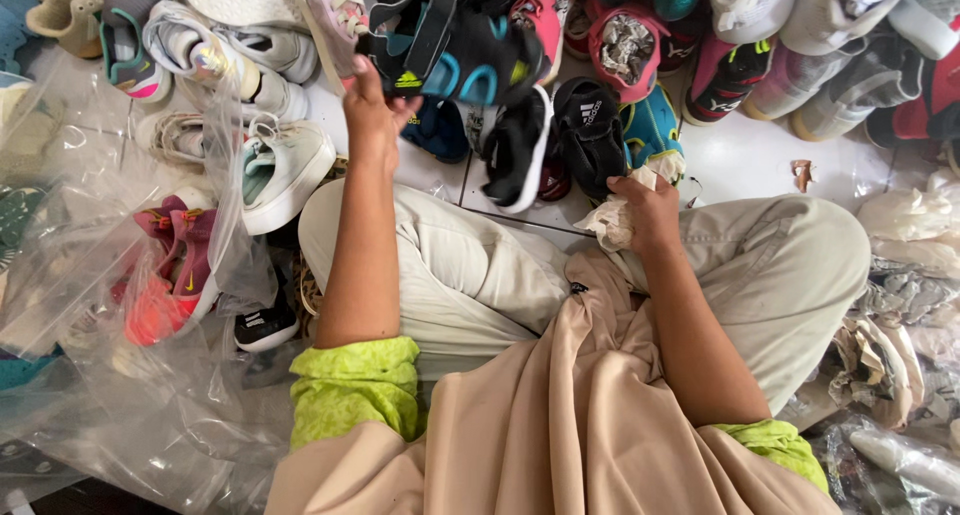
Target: The person wipes various shoes with a white cloth, inserts paper stuffing into them, and rearranges the footwear on a floor.
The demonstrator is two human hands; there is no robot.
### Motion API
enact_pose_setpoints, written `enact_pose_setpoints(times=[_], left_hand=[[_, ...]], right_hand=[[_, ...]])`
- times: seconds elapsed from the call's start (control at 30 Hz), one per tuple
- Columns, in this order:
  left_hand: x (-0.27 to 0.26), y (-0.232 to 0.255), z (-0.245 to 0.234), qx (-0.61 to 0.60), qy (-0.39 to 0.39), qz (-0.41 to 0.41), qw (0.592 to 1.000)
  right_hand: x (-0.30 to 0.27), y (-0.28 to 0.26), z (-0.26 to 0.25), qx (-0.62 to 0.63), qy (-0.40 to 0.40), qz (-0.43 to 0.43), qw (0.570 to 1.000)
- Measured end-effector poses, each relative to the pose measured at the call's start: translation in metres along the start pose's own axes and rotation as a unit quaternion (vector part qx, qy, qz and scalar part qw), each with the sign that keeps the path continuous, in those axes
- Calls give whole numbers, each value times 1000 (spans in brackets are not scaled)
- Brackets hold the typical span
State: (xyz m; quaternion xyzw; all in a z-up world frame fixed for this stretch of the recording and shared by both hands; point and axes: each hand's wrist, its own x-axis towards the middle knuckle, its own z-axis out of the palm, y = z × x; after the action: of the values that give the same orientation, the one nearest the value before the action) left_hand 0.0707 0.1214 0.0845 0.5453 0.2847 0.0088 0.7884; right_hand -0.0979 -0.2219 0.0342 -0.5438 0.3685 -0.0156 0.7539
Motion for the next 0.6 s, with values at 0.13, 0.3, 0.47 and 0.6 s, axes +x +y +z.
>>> enact_pose_setpoints(times=[0.13,0.3,0.47,0.6], left_hand=[[-24,-51,14,25,-61,-6,998],[-74,-130,36,17,-94,-122,988],[-91,-198,34,16,-102,-196,975],[-93,-240,32,67,-157,-237,956]], right_hand=[[-5,-2,3,-14,-11,25,1000],[12,20,0,-4,3,-10,1000],[13,25,-3,23,6,12,1000],[20,30,-7,41,0,21,999]])
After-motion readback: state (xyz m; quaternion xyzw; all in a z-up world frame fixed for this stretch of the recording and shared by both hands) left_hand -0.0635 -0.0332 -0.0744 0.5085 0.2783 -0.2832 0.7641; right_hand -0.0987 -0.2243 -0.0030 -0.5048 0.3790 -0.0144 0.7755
